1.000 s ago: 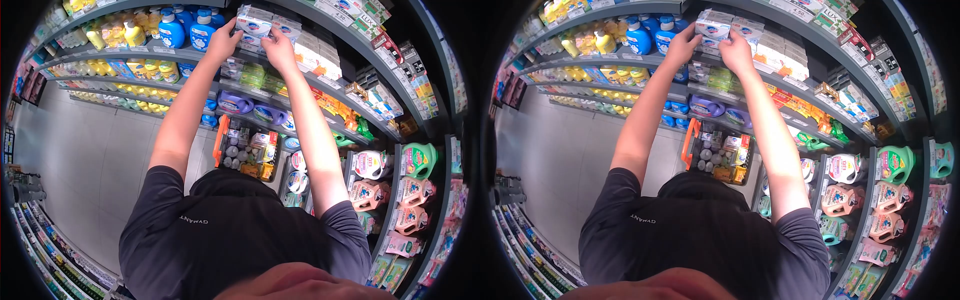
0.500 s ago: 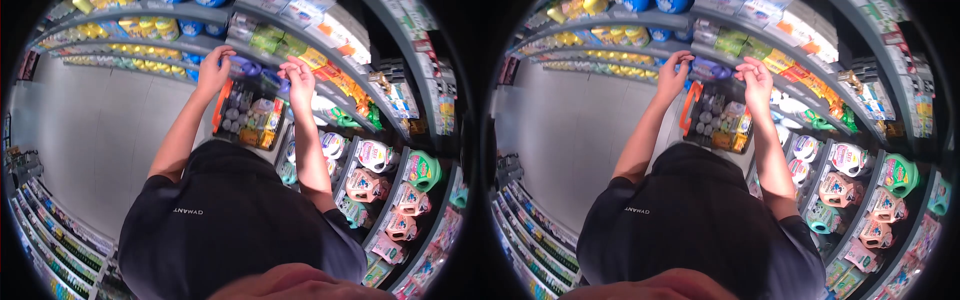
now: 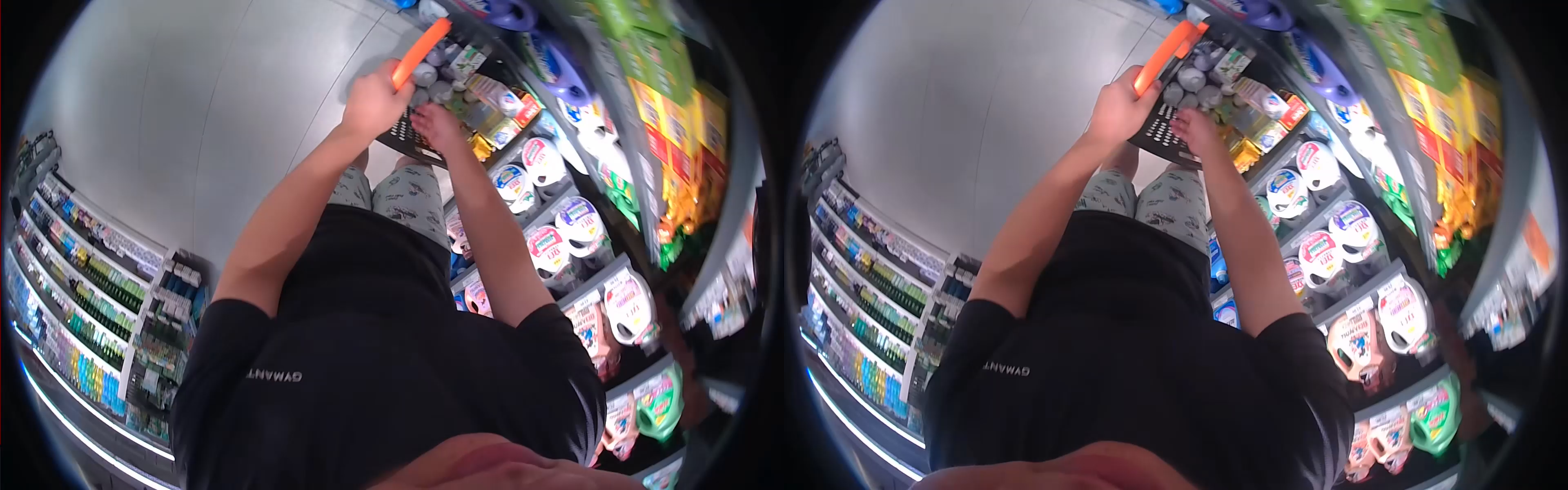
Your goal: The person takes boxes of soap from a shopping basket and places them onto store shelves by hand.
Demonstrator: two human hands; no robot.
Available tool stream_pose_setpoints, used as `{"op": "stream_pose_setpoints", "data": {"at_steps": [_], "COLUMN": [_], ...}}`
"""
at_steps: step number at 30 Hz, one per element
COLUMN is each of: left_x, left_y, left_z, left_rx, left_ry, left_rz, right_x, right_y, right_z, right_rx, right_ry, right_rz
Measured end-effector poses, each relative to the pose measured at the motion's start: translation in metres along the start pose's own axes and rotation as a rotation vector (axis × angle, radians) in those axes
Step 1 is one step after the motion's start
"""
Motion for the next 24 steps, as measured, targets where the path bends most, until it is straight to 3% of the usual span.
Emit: {"op": "stream_pose_setpoints", "data": {"at_steps": [2,3,6,10,14,18,24], "left_x": [0.003,0.007,0.013,0.019,0.016,0.011,0.013], "left_y": [-0.004,-0.004,-0.006,-0.008,-0.009,-0.011,-0.011], "left_z": [-0.001,-0.003,-0.009,-0.015,-0.014,-0.011,-0.013], "left_rx": [-0.001,-0.019,0.026,0.054,0.084,0.009,0.055], "left_ry": [0.005,0.051,0.038,-0.013,0.086,0.058,0.079], "left_rz": [0.019,0.02,0.061,0.049,0.075,-0.027,0.094], "right_x": [0.009,-0.002,0.028,0.065,0.075,0.084,0.1], "right_y": [-0.056,-0.12,-0.19,-0.256,-0.266,-0.255,-0.236], "right_z": [-0.002,0.017,0.032,0.057,0.076,0.082,0.084], "right_rx": [0.002,0.113,-0.076,-0.12,-0.145,-0.145,-0.13], "right_ry": [0.083,0.056,0.084,-0.085,-0.199,-0.259,-0.303], "right_rz": [-0.023,-0.037,-0.013,0.089,0.177,0.274,0.424]}}
Point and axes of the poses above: each hand's wrist, its own y-axis away from the middle knuckle, its own z-axis out of the back of the hand, x = y × z, the point moved 10 cm from there along -y, towards the middle knuckle, and after that the axes turned 1 degree about -z, right-handed, at the moved point
